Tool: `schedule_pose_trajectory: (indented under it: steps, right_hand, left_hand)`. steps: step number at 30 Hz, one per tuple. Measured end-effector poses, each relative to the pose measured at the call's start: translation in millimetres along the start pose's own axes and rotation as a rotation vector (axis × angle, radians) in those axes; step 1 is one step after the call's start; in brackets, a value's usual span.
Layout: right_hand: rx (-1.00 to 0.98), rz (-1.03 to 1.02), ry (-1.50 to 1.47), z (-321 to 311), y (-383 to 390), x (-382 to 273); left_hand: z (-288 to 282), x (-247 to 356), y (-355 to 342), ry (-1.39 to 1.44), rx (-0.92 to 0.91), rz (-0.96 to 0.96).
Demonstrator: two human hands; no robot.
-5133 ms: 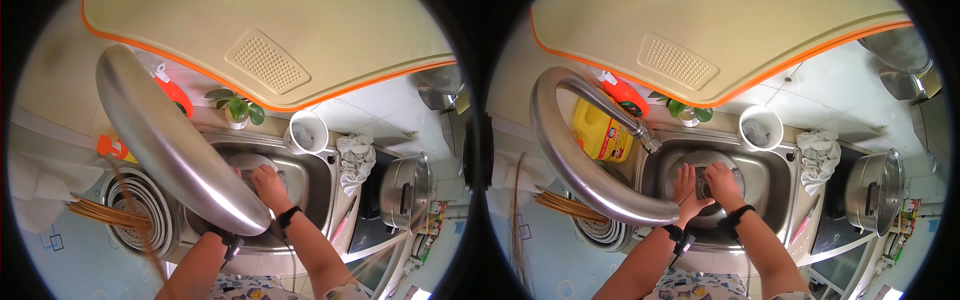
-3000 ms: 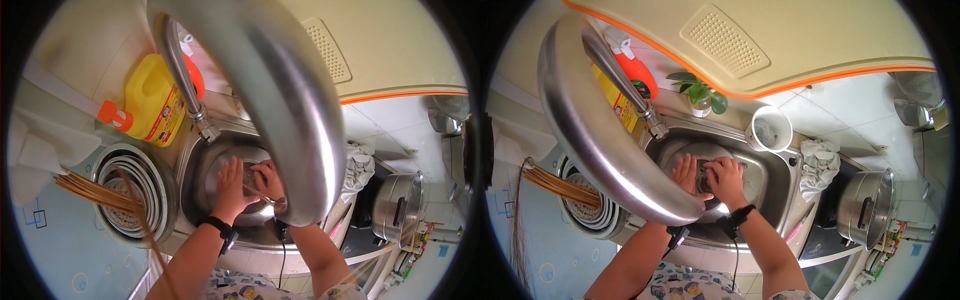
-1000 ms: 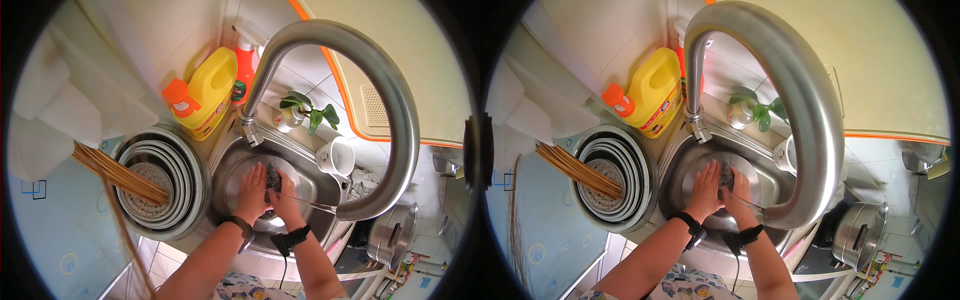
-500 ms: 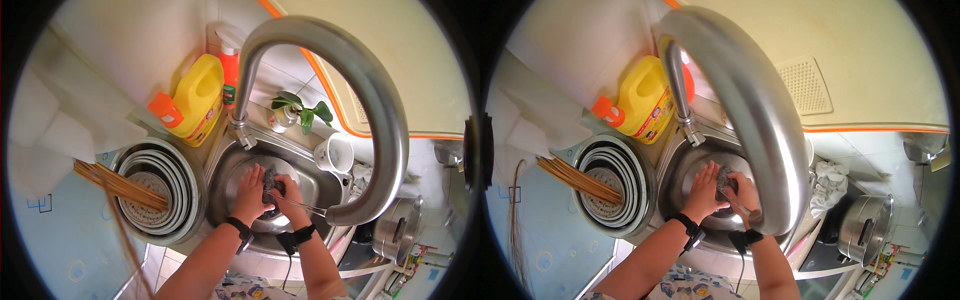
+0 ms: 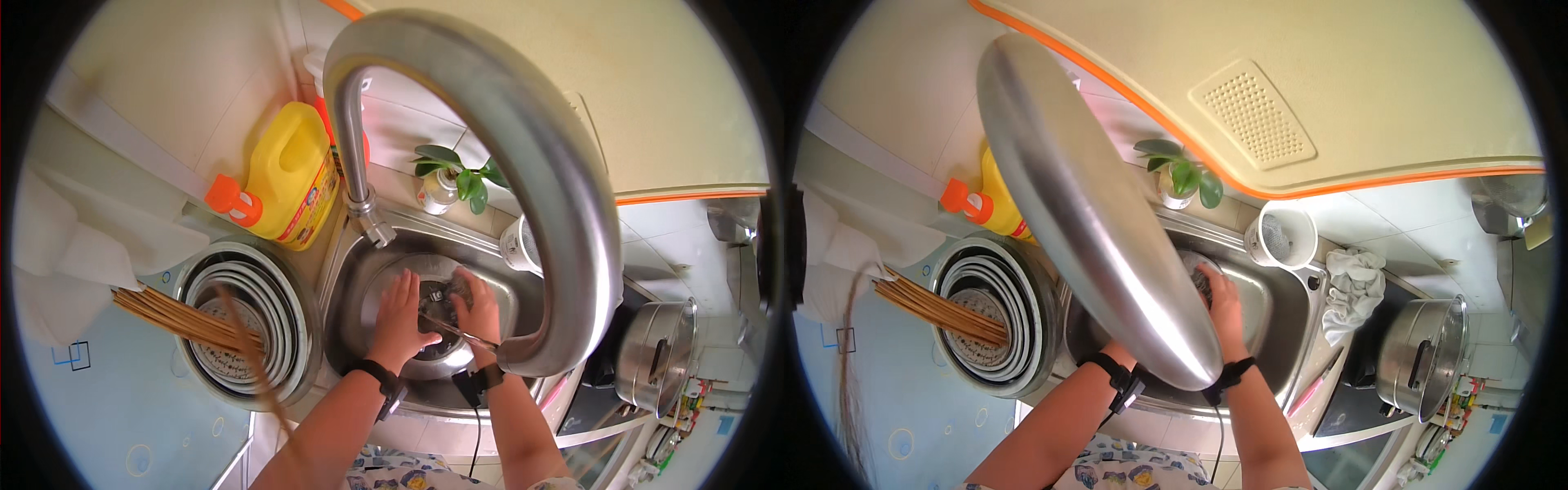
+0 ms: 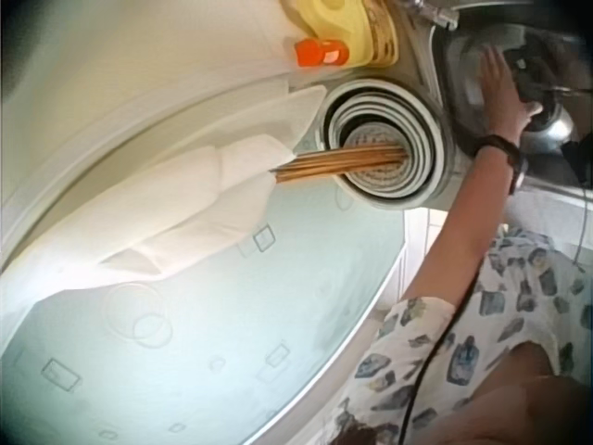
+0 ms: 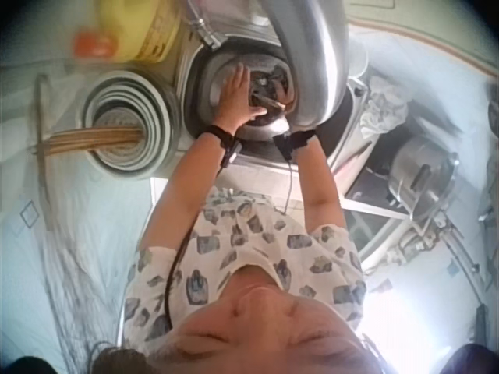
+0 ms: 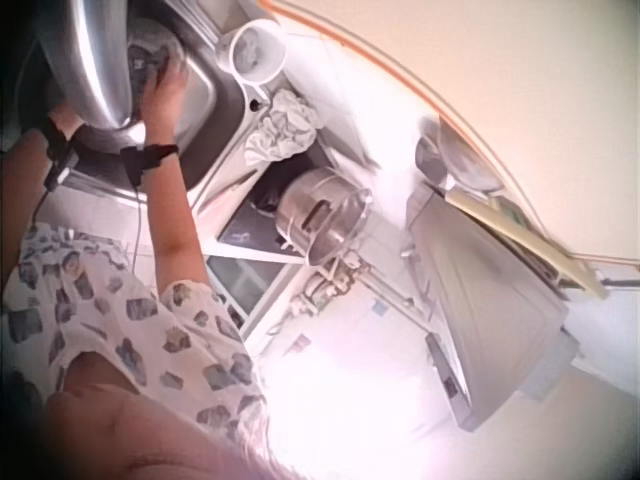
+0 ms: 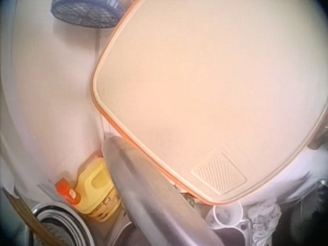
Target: Tightening the screw on the handle of a metal pot lid using a pink screwdriver.
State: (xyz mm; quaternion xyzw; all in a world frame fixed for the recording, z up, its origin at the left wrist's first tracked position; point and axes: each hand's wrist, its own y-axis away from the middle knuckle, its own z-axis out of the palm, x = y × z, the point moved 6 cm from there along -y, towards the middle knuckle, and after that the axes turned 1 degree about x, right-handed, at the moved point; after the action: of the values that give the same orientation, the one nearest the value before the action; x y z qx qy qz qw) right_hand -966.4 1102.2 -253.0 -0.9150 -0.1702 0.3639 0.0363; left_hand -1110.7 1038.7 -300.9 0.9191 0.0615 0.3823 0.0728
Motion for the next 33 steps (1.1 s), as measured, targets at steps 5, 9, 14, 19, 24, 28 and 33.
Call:
schedule_pose_trajectory:
  steps: [5,9,14,19,24,28,33]
  right_hand:
    - [-0.050,0.079,-0.095,30.1,9.3,-1.2]
    - [-0.077,0.065,-0.241,30.8,15.2,15.3]
    - [-0.042,0.260,-0.439,40.5,8.2,23.3]
    - [-0.039,0.019,-0.149,26.5,24.4,8.2]
    - [0.104,0.048,-0.158,23.6,6.9,21.4]
    - [-0.025,-0.017,-0.214,31.1,32.2,-11.6]
    - [0.055,0.052,-0.164,15.5,42.3,-12.5]
  left_hand:
    - [-4.0,9.3,6.0,-0.114,0.137,0.161]
    - [-6.4,1.7,2.3,-0.002,0.030,0.014]
    - [15.9,-10.0,-7.1,0.101,-0.218,-0.049]
    - [24.2,-25.8,-5.7,-0.191,-0.035,0.055]
    - [34.0,-8.4,-8.6,-0.084,-0.061,0.115]
    - [7.6,-33.9,-1.4,-0.186,0.021,0.094]
    - [31.8,-36.6,-9.0,0.007,-0.093,-0.024]
